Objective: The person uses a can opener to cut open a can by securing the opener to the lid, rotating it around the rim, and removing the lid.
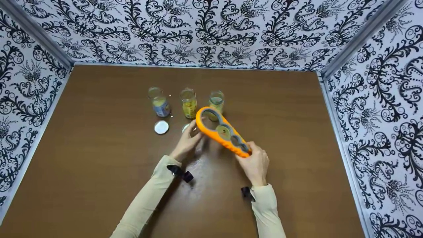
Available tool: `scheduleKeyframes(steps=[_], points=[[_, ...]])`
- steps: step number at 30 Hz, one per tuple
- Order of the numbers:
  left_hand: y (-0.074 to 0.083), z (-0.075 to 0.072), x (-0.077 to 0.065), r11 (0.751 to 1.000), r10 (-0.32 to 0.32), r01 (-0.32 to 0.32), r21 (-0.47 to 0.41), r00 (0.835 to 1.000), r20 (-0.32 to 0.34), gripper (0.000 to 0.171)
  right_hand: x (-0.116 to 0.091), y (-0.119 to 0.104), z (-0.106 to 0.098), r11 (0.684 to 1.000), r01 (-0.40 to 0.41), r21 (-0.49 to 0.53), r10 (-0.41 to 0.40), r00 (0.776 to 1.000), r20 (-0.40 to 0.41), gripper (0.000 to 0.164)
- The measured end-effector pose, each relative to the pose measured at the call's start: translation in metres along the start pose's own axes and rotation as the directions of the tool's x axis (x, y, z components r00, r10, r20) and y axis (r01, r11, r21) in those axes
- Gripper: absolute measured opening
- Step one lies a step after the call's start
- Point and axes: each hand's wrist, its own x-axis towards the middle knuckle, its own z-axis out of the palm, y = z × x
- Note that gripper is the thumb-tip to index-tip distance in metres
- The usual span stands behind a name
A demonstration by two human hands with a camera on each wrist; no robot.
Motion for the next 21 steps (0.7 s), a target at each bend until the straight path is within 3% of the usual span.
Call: scheduleKeyframes(steps=[3,8,11,14,16,21], points=[[-0.001,-0.002,-0.001,0.996,-0.027,0.032,-0.088,0.998,0.061,0.045,0.0,-0.001,0.002,1.0,0.019,0.005,-0.019,1.0,0.004,0.027],[0.0,-0.004,-0.002,0.989,-0.115,0.125,-0.081,0.986,0.118,0.04,0.0,-0.002,0.007,0.999,0.047,0.01,-0.047,0.999,0.019,0.027],[0.001,-0.003,-0.003,0.97,-0.178,0.199,-0.143,0.972,0.151,0.038,0.0,-0.002,0.009,0.998,0.062,0.015,-0.062,0.998,0.03,0.029],[0.001,-0.001,-0.005,0.917,-0.226,0.275,-0.29,0.955,0.191,0.038,0.0,-0.003,0.011,0.997,0.073,0.017,-0.074,0.997,0.038,0.03],[0.001,0.001,-0.007,0.867,-0.256,0.322,-0.38,0.943,0.214,0.039,0.0,-0.003,0.012,0.997,0.078,0.016,-0.079,0.996,0.044,0.03],[0.004,0.003,-0.009,0.757,-0.311,0.408,-0.511,0.912,0.268,0.037,0.0,-0.006,0.015,0.997,0.081,0.011,-0.082,0.994,0.069,0.031]])
